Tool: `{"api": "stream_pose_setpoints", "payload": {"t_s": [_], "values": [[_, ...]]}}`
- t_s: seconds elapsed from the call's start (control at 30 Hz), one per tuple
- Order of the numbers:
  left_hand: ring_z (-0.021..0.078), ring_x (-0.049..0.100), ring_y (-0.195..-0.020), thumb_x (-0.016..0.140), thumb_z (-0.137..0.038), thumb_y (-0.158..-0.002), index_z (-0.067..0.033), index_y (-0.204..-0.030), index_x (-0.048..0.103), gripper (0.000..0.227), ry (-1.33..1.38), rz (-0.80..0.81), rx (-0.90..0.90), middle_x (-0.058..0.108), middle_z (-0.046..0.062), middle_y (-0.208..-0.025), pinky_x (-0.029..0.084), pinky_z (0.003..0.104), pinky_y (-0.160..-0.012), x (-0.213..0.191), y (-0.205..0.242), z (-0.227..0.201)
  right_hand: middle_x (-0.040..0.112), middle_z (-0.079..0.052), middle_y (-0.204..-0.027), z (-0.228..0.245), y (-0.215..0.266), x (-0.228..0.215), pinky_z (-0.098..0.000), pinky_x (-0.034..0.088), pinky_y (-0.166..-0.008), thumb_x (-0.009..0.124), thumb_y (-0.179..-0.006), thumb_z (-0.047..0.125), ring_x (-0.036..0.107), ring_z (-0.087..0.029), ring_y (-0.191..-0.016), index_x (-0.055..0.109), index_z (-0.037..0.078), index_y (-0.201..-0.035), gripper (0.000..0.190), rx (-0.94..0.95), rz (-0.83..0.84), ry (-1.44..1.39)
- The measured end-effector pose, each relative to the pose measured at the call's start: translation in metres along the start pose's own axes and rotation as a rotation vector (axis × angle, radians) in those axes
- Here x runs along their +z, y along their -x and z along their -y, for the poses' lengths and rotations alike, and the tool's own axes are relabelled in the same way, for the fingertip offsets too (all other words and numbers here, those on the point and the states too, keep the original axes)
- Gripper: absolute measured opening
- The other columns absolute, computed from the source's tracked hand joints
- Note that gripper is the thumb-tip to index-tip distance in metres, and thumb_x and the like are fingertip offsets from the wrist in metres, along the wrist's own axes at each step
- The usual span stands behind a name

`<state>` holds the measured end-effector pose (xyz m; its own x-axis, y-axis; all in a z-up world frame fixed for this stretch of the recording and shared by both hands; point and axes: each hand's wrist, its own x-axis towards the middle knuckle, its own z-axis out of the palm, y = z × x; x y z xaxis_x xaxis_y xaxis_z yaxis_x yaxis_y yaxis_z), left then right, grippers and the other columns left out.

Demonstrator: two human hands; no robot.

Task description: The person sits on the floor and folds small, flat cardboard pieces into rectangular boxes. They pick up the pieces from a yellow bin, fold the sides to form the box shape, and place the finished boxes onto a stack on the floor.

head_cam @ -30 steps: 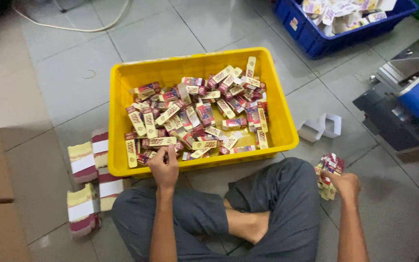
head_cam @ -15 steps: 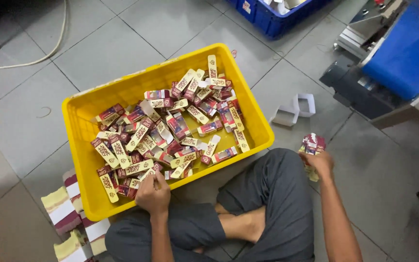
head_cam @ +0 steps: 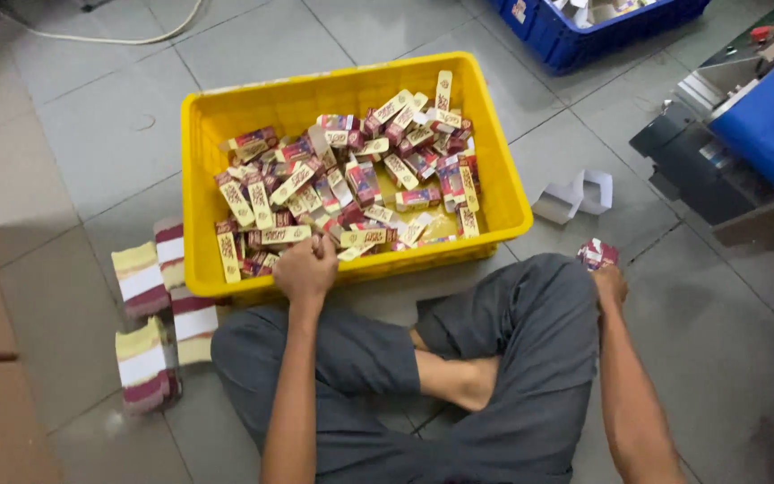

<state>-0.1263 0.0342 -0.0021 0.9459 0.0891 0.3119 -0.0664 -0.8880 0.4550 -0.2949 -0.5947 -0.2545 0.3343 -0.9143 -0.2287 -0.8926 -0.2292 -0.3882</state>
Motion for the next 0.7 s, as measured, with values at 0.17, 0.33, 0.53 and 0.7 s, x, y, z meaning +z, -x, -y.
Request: {"api": "stream_pose_setpoints", "payload": {"t_s": [0.17,0.33,0.53,0.7], "values": [[0.0421,0.073,-0.092,0.057,-0.051,-0.086,-0.0168,-0.074,0.074,0.040,-0.059,0.377,-0.145,0.074,0.017,-0.081,0.054,0.049,-0.080,-0.003,-0.020,0.002,0.068,-0.032,-0.114,0.021,0.046,-0.040,-0.0611,0.054,-0.081,0.078,-0.086,0.037,0.067,-0.051,-0.106,0.065,-0.007,-0.128,0.062,-0.089,0.056,-0.023],[0.0458,0.072,-0.094,0.061,-0.040,-0.079,-0.0183,-0.081,0.080,0.030,-0.003,0.439,-0.179,0.075,0.020,-0.087,0.057,0.053,-0.081,0.020,-0.037,-0.004,0.061,-0.036,-0.125,0.059,0.069,-0.078,-0.0625,0.049,-0.091,0.084,-0.078,0.042,0.060,-0.052,-0.117,0.056,-0.012,-0.136,0.084,-0.176,0.093,-0.041],[0.0449,0.070,-0.093,0.062,-0.040,-0.086,-0.0130,-0.076,0.070,0.030,0.154,0.478,0.144,0.068,0.016,-0.078,0.055,0.053,-0.082,0.052,-0.061,-0.024,0.053,-0.040,-0.139,0.081,0.152,-0.136,-0.0642,0.044,-0.103,0.092,-0.068,0.049,0.052,-0.053,-0.130,0.045,-0.017,-0.145,0.112,-0.192,0.165,-0.042],[0.0395,0.069,-0.086,0.060,-0.038,-0.086,-0.0139,-0.080,0.070,0.027,0.284,0.545,0.234,0.067,0.010,-0.072,0.055,0.053,-0.078,0.056,-0.076,-0.069,0.069,-0.036,-0.122,0.099,0.197,-0.166,-0.0575,0.056,-0.087,0.094,-0.071,0.047,0.066,-0.051,-0.115,0.065,-0.013,-0.133,0.091,-0.194,0.127,0.021]]}}
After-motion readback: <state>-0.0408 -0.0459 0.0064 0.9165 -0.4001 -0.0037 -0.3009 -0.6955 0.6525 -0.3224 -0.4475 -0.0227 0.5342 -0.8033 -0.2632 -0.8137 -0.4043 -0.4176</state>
